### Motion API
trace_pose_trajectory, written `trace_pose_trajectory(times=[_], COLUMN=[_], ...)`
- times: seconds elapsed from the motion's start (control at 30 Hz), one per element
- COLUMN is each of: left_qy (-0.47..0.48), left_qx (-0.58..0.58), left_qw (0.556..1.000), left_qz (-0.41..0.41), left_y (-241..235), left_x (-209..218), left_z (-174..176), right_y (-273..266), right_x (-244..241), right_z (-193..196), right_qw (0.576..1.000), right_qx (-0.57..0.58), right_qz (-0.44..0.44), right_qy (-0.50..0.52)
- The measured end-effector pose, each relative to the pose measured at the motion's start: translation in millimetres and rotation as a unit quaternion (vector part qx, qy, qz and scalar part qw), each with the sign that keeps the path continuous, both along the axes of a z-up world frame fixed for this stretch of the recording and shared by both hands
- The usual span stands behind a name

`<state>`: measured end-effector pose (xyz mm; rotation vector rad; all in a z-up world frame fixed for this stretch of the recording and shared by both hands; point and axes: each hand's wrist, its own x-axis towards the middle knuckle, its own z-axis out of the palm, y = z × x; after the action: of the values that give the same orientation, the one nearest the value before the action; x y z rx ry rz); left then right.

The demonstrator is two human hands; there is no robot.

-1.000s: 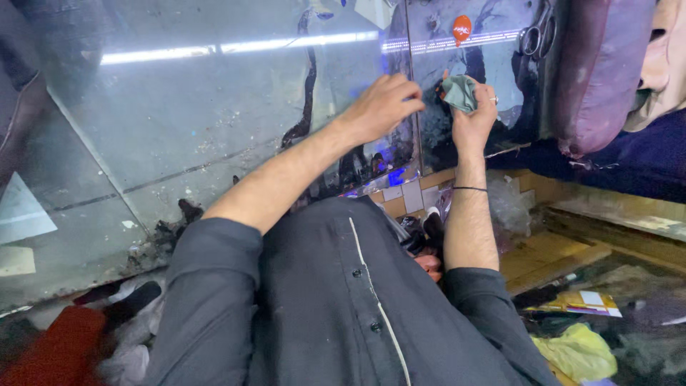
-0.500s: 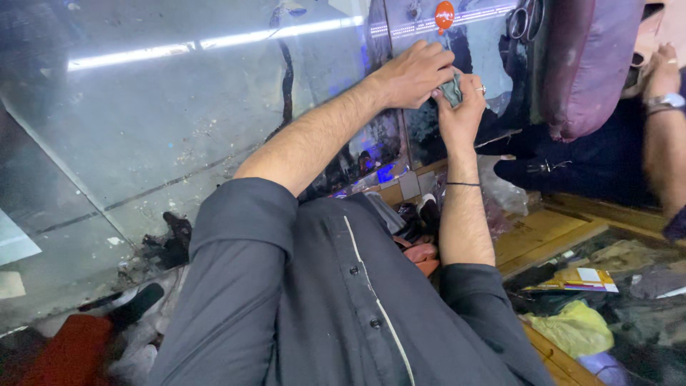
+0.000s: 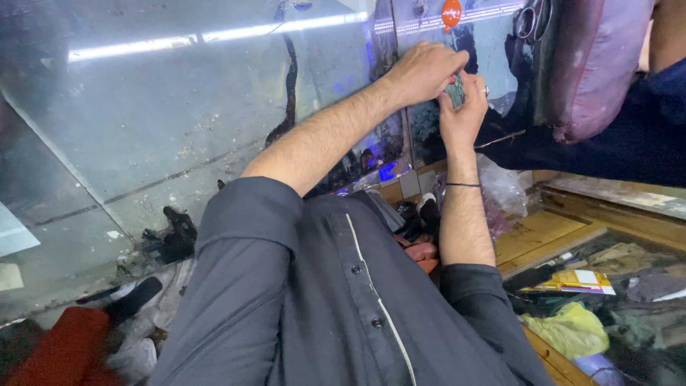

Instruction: The person pours liquid from a bottle onto a glass surface and wipes it with a cloth. They then place a brown jacket on the surface and wipe the jacket with the cloth.

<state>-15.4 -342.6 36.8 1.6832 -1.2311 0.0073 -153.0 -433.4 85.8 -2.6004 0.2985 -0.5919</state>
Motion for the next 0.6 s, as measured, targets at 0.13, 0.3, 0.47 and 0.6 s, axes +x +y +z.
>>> trace_pose_trajectory(times=[0.13,0.3,0.47,0.6], left_qy=[0.094,-0.017,-0.087,-0.090], left_qx=[0.035,0.033,0.048,0.029], left_qw=[0.994,0.999,0.994,0.995], left_qz=[0.047,0.035,0.038,0.016], left_y=[-5.5,-9.9,3.0,29.1], left_x=[-4.8,-2.1,-4.1,4.7], left_z=[-2.0,-11.4,-0.6,17.2], right_y=[0.2,0.4,-2.4,-13.0], right_x=[-0.9,-3.9,-4.2,-2.5], right_z=[0.0,-3.1,-6.0,0.7], right_qw=[1.000,0.998,0.992,0.996], right_qx=[0.017,-0.052,-0.127,-0.077], right_qz=[0.002,0.004,0.002,0.023], right_qy=[-0.001,0.017,0.023,0.038])
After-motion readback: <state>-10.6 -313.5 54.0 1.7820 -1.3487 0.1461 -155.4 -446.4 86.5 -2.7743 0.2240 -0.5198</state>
